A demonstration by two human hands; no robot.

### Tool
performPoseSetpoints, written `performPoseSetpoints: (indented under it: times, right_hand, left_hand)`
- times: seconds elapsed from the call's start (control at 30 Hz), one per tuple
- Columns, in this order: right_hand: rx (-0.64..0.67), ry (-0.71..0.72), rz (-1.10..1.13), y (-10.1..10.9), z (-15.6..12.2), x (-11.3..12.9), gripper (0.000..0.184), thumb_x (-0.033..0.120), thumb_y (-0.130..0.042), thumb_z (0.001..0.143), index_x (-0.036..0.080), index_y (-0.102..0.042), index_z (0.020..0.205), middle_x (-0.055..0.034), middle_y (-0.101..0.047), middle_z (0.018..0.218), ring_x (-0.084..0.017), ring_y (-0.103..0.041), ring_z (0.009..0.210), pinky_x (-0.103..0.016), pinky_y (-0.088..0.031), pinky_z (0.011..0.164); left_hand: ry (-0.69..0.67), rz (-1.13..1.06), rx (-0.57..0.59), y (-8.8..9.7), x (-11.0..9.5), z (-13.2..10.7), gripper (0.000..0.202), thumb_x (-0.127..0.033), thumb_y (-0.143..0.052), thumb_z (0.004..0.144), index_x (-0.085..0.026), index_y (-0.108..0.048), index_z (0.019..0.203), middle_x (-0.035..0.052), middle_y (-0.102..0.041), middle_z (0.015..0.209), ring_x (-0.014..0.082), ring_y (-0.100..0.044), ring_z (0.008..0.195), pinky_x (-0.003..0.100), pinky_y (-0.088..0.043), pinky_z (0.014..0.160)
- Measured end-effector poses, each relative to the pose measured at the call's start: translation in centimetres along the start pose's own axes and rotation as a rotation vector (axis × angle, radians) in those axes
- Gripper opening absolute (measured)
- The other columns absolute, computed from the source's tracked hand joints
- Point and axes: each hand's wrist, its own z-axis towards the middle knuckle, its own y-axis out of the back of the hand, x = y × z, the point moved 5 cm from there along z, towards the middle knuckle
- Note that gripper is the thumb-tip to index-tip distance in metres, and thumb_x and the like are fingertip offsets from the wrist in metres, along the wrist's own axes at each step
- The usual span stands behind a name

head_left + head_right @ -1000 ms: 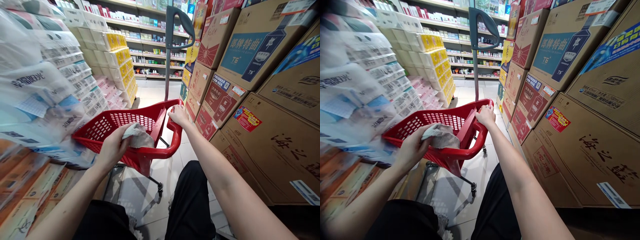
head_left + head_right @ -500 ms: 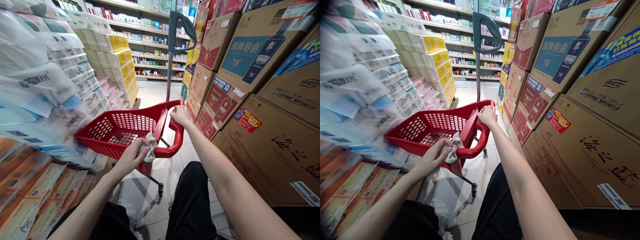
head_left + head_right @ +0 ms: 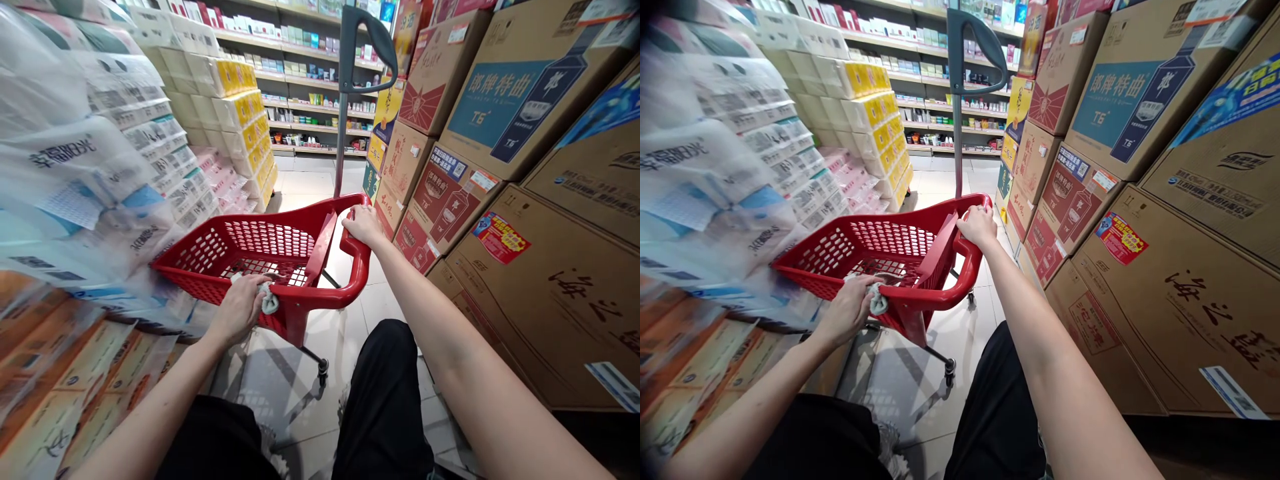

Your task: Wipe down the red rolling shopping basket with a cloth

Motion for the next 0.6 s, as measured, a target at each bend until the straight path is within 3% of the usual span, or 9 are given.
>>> performPoseSetpoints:
  times: [0.23, 0.33, 0.43, 0.6]
  right_hand:
    - [0.021, -0.004, -0.035, 0.0, 0.3, -0.5, 0.048, 0.041, -0.048, 0.081, 0.021, -0.055, 0.124, -0.0094, -0.050, 0.138, -0.033, -0.028, 0.137, -0.053, -0.038, 0.102]
    - [0.025, 0.010, -0.038, 0.1, 0.3, -0.7, 0.048, 0.040, -0.049, 0.080, 0.022, -0.055, 0.124, -0.0080, -0.052, 0.137, -0.032, -0.030, 0.135, -0.052, -0.037, 0.104]
    - [0.023, 0.029, -0.030, 0.1, 0.3, -0.8, 0.049, 0.040, -0.050, 0.080, 0.023, -0.055, 0.125, -0.0066, -0.052, 0.137, -0.032, -0.031, 0.135, -0.052, -0.038, 0.103]
    - [0.030, 0.020, -0.023, 0.1, 0.1, -0.7, 0.051, 0.040, -0.050, 0.080, 0.021, -0.054, 0.127, -0.0077, -0.052, 0.137, -0.032, -0.029, 0.137, -0.051, -0.036, 0.105]
  left_hand:
    - [-0.022, -0.084, -0.106, -0.4, -5.9, 0.7, 0.033, -0.024, -0.036, 0.092, -0.018, -0.049, 0.122, 0.0122, -0.054, 0.118, 0.0240, -0.047, 0.115, 0.045, -0.038, 0.103]
    - [-0.055, -0.094, -0.102, -0.8, -6.6, 1.0, 0.034, -0.024, -0.036, 0.092, -0.018, -0.048, 0.123, 0.0114, -0.056, 0.118, 0.0237, -0.047, 0.114, 0.045, -0.037, 0.103]
    - [-0.098, -0.090, -0.017, -0.9, -4.3, 0.7, 0.034, -0.027, -0.036, 0.092, -0.018, -0.048, 0.123, 0.0116, -0.057, 0.120, 0.0235, -0.049, 0.114, 0.043, -0.038, 0.101]
    - [0.015, 0.055, 0.072, -0.1, 2.8, -0.5, 0.034, -0.033, -0.036, 0.092, -0.017, -0.053, 0.117, 0.0126, -0.059, 0.118, 0.0243, -0.053, 0.109, 0.044, -0.040, 0.098]
